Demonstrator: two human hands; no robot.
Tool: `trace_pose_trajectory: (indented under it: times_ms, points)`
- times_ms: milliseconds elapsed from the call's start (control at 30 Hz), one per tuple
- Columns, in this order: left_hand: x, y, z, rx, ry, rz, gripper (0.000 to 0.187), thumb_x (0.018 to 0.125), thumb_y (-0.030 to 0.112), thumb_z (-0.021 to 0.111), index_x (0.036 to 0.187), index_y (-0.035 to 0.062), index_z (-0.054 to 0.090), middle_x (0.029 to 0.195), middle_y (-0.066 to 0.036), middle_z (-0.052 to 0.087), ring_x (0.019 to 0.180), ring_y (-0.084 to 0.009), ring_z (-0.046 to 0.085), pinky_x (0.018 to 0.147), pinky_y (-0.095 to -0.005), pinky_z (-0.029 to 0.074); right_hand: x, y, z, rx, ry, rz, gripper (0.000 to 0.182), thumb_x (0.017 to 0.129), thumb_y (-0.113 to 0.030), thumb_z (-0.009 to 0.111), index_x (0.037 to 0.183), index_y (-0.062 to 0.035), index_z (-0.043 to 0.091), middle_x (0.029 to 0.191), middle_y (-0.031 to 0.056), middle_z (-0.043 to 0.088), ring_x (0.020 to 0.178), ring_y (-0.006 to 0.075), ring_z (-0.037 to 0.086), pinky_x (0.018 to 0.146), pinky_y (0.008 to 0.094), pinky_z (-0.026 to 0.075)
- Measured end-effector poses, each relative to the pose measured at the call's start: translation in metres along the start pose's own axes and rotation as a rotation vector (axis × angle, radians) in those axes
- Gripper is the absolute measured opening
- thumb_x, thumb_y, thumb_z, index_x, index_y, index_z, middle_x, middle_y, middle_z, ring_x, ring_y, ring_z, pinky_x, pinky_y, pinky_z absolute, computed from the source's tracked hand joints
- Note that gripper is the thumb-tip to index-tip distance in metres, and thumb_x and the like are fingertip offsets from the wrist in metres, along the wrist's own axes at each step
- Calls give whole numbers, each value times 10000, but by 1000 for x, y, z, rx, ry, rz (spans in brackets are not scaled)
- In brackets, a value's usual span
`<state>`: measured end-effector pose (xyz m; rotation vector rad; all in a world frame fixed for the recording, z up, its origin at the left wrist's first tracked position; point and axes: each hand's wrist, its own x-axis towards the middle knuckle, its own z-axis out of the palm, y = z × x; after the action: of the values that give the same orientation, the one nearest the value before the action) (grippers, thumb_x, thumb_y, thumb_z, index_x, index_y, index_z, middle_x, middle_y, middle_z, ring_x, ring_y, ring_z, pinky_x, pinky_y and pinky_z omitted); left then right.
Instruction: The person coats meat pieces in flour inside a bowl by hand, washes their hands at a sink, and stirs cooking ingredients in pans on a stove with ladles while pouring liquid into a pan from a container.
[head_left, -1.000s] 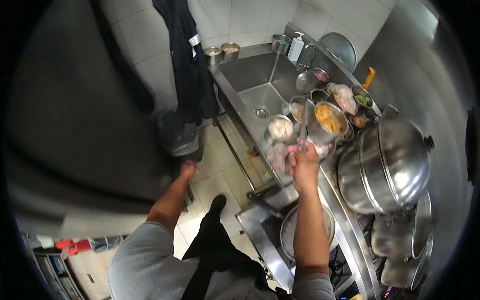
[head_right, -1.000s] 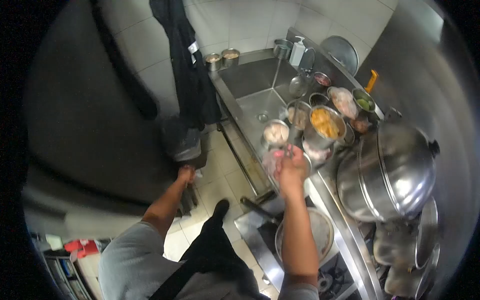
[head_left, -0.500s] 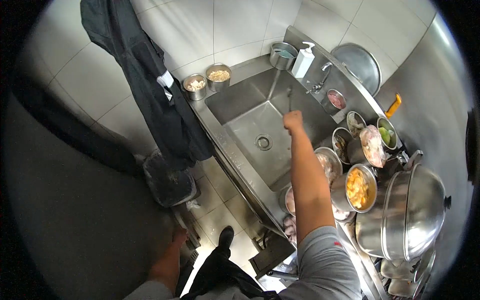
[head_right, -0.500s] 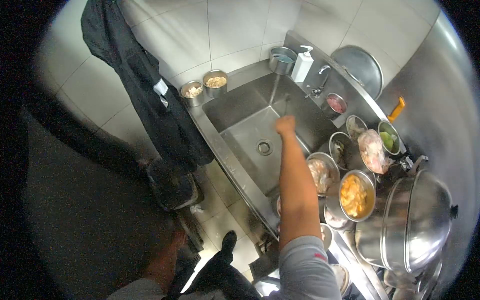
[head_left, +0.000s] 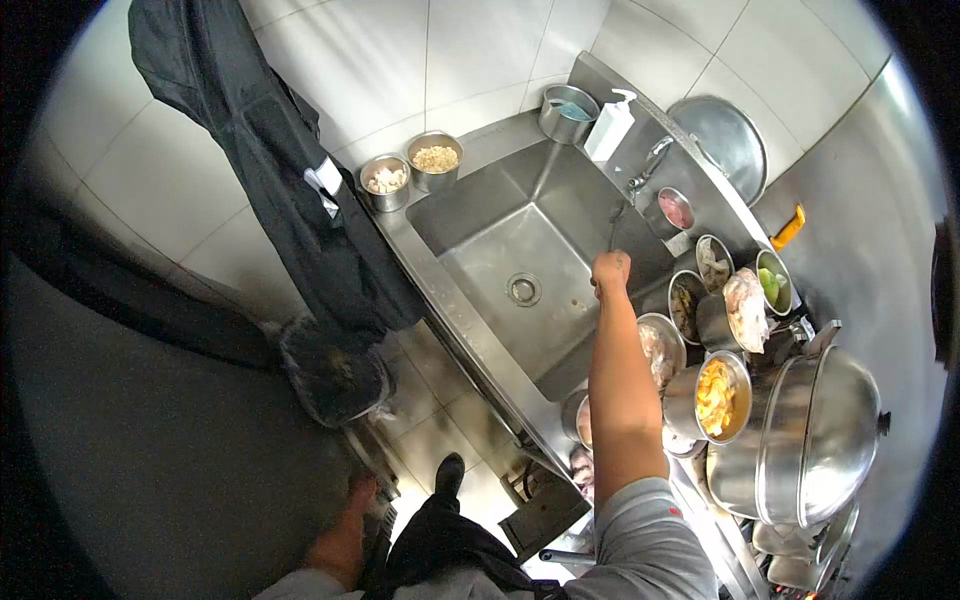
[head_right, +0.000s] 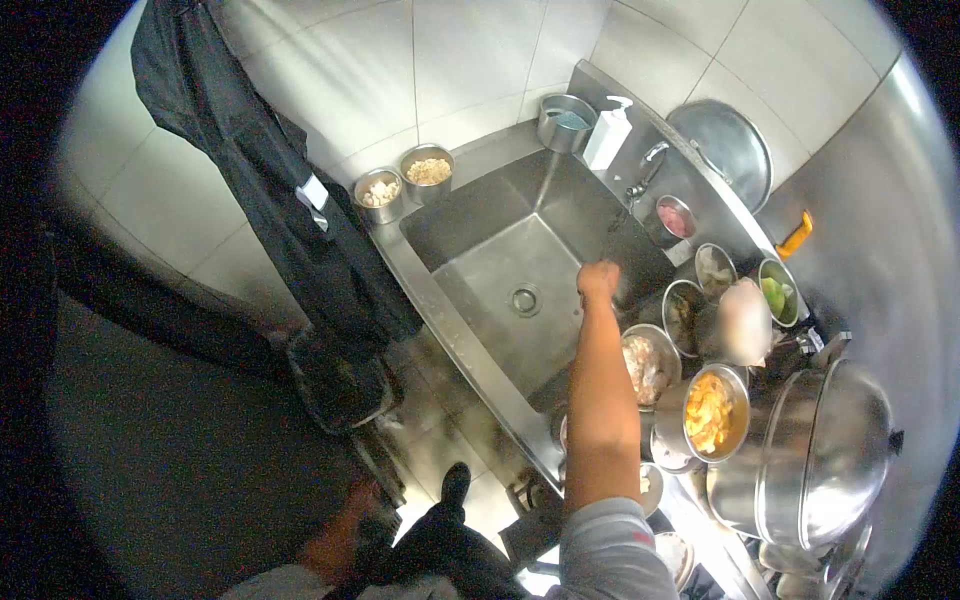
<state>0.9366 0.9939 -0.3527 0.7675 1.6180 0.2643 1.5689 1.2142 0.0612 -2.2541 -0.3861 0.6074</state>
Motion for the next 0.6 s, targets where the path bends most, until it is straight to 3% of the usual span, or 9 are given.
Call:
trace_pose_trajectory:
  times_ms: [133, 233, 267, 367, 400, 500, 600]
  points:
    - [-5, 29, -7, -6, -43, -90, 176, 892, 226, 558, 866, 52, 567, 678, -78, 591, 495, -206, 545, 445, -382, 440, -19, 11, -4, 928, -225, 91, 76, 859, 40, 382, 890, 39, 451, 747, 98, 509, 439, 113, 351, 366, 244, 291]
    - [-3, 35, -15, -50, -86, -121, 177, 891, 237, 560, 874, 62, 571, 675, -84, 596, 477, -215, 537, 422, -394, 425, -15, 17, -6, 1246, -368, 233, 150, 820, 53, 319, 851, 55, 465, 667, 98, 512, 446, 129, 392, 384, 252, 318]
    - [-2, 35, -18, -65, -100, -131, 177, 891, 241, 560, 877, 65, 573, 674, -86, 598, 471, -218, 534, 414, -398, 420, -23, 11, -7, 1290, -333, 248, 137, 837, 75, 312, 917, 108, 418, 697, 95, 468, 459, 116, 358, 380, 234, 291]
    - [9, 28, -22, -117, -138, -163, 178, 890, 252, 562, 886, 74, 577, 671, -92, 603, 452, -227, 526, 390, -411, 405, -15, 15, -8, 1399, -366, 375, 160, 839, 73, 302, 944, 119, 413, 673, 81, 444, 455, 117, 356, 385, 231, 295]
    - [14, 23, -24, -128, -142, -176, 179, 890, 255, 563, 888, 77, 578, 670, -94, 604, 446, -230, 523, 382, -415, 400, -14, 13, -6, 1365, -278, 407, 165, 848, 59, 296, 938, 125, 419, 647, 64, 421, 459, 116, 359, 386, 228, 295]
    - [33, 3, -13, -86, -41, -211, 176, 888, 250, 568, 942, 83, 579, 693, -91, 618, 480, -231, 549, 394, -410, 407, -22, 12, -7, 1346, -299, 456, 166, 856, 50, 297, 933, 134, 418, 629, 50, 415, 449, 115, 343, 385, 220, 295]
    - [26, 3, -20, 64, -109, -203, 186, 893, 239, 558, 1004, 91, 578, 718, -82, 632, 520, -206, 579, 407, -380, 420, -9, 28, -8, 1335, -461, 502, 161, 863, 18, 321, 938, 97, 441, 641, 82, 491, 443, 125, 380, 383, 218, 306]
